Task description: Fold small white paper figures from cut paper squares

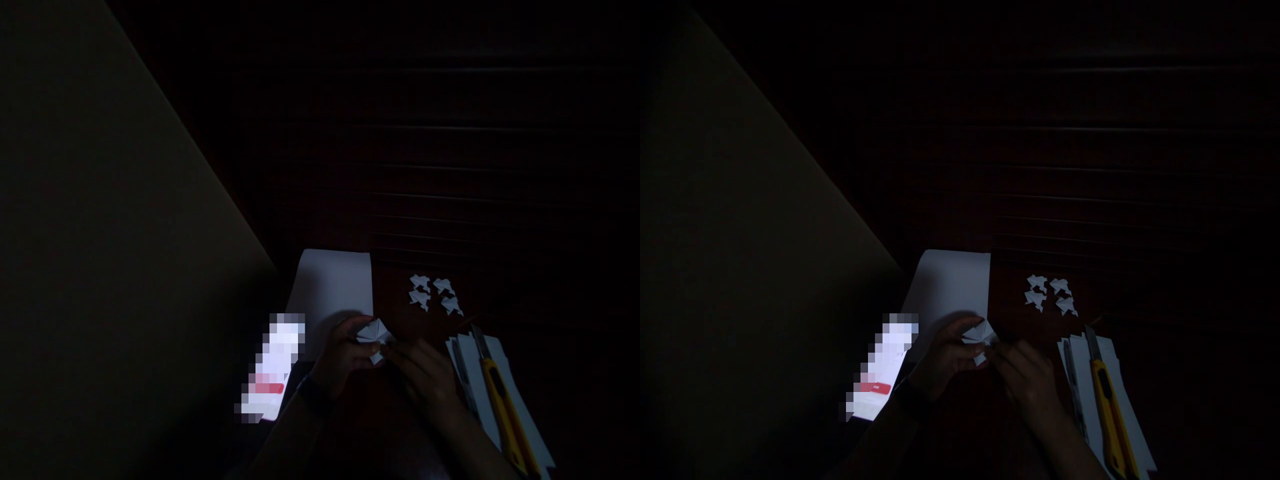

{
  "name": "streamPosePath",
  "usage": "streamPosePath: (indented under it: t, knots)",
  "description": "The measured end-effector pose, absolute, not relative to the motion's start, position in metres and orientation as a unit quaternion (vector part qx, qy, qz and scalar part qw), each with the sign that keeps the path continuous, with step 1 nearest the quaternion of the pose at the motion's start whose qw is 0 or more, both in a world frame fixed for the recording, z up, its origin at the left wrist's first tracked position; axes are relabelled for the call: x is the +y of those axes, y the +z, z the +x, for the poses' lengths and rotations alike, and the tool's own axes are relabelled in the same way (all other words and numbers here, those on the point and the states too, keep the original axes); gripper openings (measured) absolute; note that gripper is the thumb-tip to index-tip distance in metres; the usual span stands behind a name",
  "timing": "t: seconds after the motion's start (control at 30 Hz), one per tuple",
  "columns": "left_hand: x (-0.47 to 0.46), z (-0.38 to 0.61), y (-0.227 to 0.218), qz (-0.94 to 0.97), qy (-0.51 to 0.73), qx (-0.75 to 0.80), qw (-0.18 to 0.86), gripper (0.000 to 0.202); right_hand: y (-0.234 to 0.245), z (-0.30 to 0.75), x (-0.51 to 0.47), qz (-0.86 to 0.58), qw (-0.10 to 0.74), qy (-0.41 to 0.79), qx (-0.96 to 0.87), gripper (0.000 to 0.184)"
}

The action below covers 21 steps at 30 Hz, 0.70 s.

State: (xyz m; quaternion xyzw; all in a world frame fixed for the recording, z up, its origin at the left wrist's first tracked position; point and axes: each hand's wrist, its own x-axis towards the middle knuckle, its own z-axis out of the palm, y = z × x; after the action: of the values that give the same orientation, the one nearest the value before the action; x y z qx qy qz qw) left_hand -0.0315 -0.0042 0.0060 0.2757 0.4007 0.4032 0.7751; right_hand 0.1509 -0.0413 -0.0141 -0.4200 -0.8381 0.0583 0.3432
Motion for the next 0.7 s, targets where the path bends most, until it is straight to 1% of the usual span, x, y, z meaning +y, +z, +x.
streamPosePath:
  t: [0.13, 0.3, 0.37, 0.43, 0.53, 0.7]
  knots:
    - [-0.004, -0.033, 0.004, 0.285, 0.395, 0.400, 0.776, 0.048, -0.013, 0.152, -0.044, -0.419, 0.347, 0.051, -0.838, 0.039]
    - [-0.004, -0.032, 0.007, 0.283, 0.398, 0.395, 0.778, 0.045, -0.011, 0.147, -0.047, -0.440, 0.402, 0.111, -0.795, 0.042]
    - [-0.004, -0.032, 0.009, 0.282, 0.400, 0.405, 0.772, 0.044, -0.011, 0.141, -0.047, -0.466, 0.434, 0.145, -0.758, 0.039]
    - [-0.003, -0.032, 0.011, 0.281, 0.396, 0.411, 0.772, 0.042, -0.011, 0.136, -0.048, -0.512, 0.455, 0.173, -0.708, 0.032]
    - [-0.002, -0.033, 0.013, 0.274, 0.390, 0.401, 0.782, 0.040, -0.013, 0.132, -0.048, -0.547, 0.456, 0.184, -0.678, 0.026]
    - [-0.002, -0.036, 0.014, 0.267, 0.370, 0.382, 0.804, 0.039, -0.011, 0.134, -0.050, -0.523, 0.454, 0.174, -0.700, 0.029]
